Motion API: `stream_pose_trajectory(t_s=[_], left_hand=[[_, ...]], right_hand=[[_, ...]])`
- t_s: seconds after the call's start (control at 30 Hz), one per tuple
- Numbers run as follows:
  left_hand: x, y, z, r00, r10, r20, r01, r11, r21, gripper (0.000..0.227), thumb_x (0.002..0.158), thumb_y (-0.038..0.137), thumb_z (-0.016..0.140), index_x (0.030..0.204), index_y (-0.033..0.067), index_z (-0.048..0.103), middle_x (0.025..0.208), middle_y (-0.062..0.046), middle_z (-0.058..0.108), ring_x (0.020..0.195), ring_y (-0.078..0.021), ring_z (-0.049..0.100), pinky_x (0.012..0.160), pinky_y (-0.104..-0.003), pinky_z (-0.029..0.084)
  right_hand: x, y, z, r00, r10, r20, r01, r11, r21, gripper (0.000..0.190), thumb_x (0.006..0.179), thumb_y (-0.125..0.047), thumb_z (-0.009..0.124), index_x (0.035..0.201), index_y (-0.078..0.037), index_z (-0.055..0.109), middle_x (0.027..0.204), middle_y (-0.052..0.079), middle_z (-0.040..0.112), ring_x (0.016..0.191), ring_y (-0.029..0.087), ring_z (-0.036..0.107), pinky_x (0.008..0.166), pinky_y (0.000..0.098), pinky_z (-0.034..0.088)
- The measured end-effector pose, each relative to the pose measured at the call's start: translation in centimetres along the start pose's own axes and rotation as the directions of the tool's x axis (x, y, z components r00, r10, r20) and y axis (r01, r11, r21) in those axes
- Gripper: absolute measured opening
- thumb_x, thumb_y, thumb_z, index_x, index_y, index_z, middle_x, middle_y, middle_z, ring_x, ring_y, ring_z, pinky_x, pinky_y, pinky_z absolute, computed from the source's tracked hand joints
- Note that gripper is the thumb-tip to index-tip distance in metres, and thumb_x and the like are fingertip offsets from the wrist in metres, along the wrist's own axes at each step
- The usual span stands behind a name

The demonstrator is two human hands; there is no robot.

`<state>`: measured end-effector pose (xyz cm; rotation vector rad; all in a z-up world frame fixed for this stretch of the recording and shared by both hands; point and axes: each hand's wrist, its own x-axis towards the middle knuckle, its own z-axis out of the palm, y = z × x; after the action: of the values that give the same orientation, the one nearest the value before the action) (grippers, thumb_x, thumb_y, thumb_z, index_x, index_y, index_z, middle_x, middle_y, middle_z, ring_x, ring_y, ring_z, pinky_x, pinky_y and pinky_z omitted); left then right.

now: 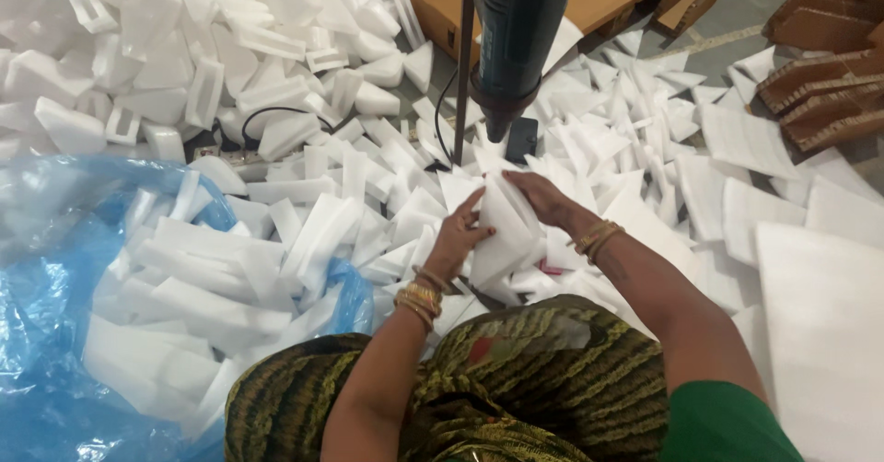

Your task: The person sits on the floor and repeatedly picks up white foam pieces from a large pile. They hold each piece briefly and then place it into a blue plastic bag. The process is repetitive and involves handling the foam by hand.

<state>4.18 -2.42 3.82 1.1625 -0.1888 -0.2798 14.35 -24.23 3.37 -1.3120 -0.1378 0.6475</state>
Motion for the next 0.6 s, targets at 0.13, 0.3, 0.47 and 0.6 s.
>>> stream_pose_trajectory(t_s=[0.13,0.3,0.47,0.6], left_hand=[[3.6,2.6,-2.4,0.999,0.05,0.019,-0.053,0.984,0.169,0.079,0.089,-0.007,0.067,0.16,0.0111,0.038,0.129,-0.015,0.068,0.109,-0.018,0.067,0.091,-0.032,0.059],[8.8,5.0,-4.6,0.996,0.048,0.071,-0.048,0.999,0.002,0.08,0.088,-0.01,0.067,0.16,0.0104,0.037,0.135,-0.012,0.065,0.115,-0.0169,0.064,0.096,-0.03,0.056],[9.2,5.4,-5.5,0.998,0.051,0.049,-0.05,0.999,-0.012,0.081,0.088,-0.011,0.066,0.16,0.0114,0.037,0.142,-0.014,0.059,0.118,-0.0166,0.062,0.099,-0.031,0.057],[7.2,2.0,-3.0,0.998,0.049,-0.025,-0.05,0.998,-0.04,0.079,0.087,-0.011,0.064,0.159,0.0109,0.039,0.141,-0.013,0.058,0.115,-0.0175,0.063,0.098,-0.03,0.058]], right_hand=[[5.3,-1.4,-2.6,0.998,-0.062,0.003,0.062,0.996,0.058,0.036,0.105,-0.028,0.054,0.122,0.002,0.065,0.113,0.012,0.073,0.098,0.022,0.071,0.088,0.0361,0.059],[10.1,-4.3,-3.1,0.985,-0.169,0.04,0.167,0.985,0.044,0.035,0.101,-0.024,0.062,0.123,0.002,0.065,0.119,0.012,0.072,0.105,0.023,0.071,0.093,0.0388,0.06],[10.2,-5.2,-1.9,0.989,-0.139,0.053,0.134,0.987,0.093,0.037,0.101,-0.033,0.058,0.124,-0.004,0.065,0.118,0.01,0.072,0.103,0.022,0.07,0.091,0.0391,0.06],[7.8,-1.3,-2.5,0.989,-0.144,-0.017,0.145,0.987,0.069,0.039,0.107,-0.034,0.056,0.13,-0.002,0.062,0.123,0.01,0.069,0.106,0.019,0.069,0.091,0.036,0.058]])
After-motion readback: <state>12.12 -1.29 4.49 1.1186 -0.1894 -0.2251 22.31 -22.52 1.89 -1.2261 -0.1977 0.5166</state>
